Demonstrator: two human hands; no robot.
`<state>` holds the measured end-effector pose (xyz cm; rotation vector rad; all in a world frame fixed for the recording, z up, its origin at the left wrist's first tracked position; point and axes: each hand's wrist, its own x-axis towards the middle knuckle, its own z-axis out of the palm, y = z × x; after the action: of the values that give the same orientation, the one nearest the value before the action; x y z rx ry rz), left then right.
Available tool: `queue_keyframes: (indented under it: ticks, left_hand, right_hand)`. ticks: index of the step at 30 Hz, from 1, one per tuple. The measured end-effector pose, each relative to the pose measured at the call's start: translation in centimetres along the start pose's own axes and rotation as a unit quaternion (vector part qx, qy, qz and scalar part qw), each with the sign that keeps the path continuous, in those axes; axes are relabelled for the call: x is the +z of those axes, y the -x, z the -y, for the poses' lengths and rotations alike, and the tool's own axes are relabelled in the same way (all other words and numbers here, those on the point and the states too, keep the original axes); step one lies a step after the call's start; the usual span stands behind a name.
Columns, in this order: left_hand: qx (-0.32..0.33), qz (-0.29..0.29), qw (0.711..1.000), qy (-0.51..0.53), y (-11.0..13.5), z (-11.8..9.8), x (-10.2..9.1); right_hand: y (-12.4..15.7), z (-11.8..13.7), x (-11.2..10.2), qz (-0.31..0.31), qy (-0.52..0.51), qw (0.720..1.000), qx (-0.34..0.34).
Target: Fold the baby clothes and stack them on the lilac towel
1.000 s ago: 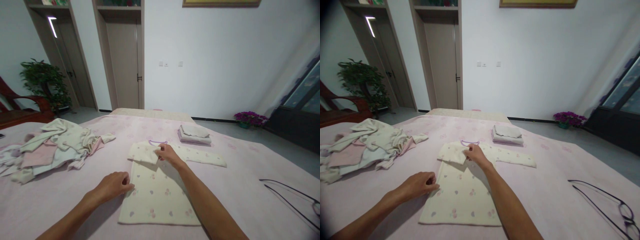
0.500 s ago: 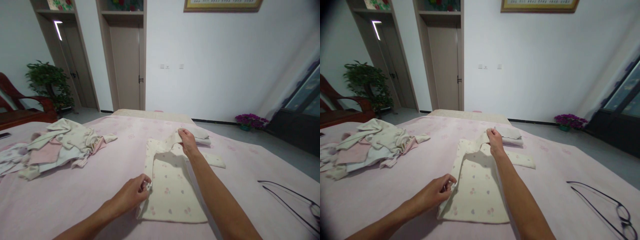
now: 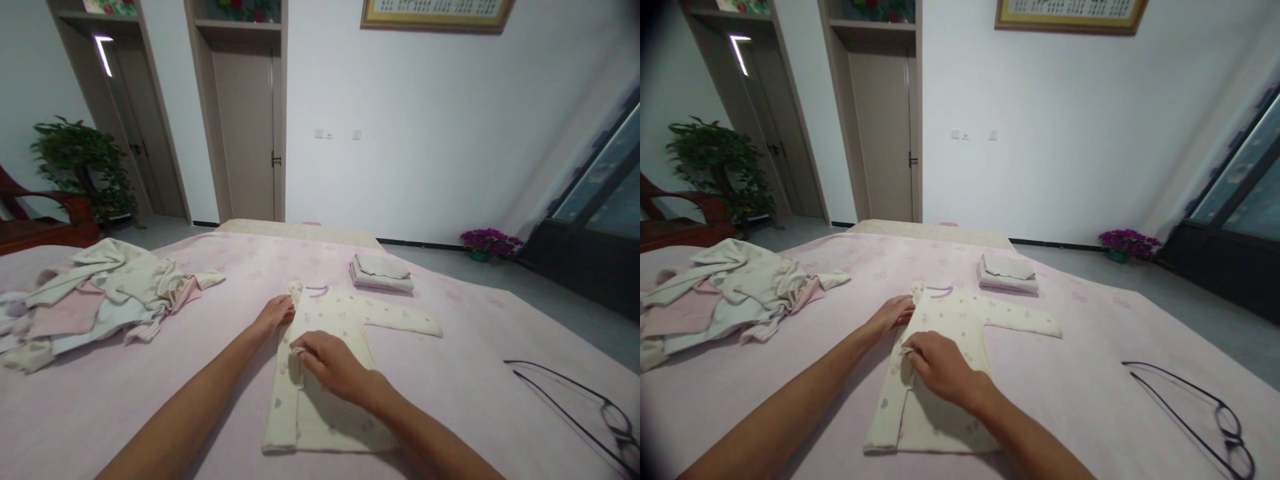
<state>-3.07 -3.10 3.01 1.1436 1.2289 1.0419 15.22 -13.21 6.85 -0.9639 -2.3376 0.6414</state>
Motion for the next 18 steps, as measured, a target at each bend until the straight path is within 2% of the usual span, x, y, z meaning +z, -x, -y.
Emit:
queue_keyframes:
  ticks: [3,6,12,18]
  left_hand:
    - [0.018,-0.041,0.996,-0.078,-2.3,0.5,0.4]
    - [0.043,-0.087,0.982,-0.159,-4.2,1.0,0.3]
    - [0.068,-0.137,0.948,-0.279,-6.2,1.4,-0.4]
    - [0.054,-0.165,0.915,-0.363,-7.8,1.5,-0.8]
  right_hand:
    - [1.1,-0.1,2.5,0.045,0.076,0.996,-0.026]
    - [1.6,-0.3,3.7,0.057,0.118,0.990,-0.056]
    - [1.9,-0.1,3.9,0.013,0.191,0.979,-0.073]
    - [2.0,0.3,4.8,0.022,0.192,0.974,-0.120]
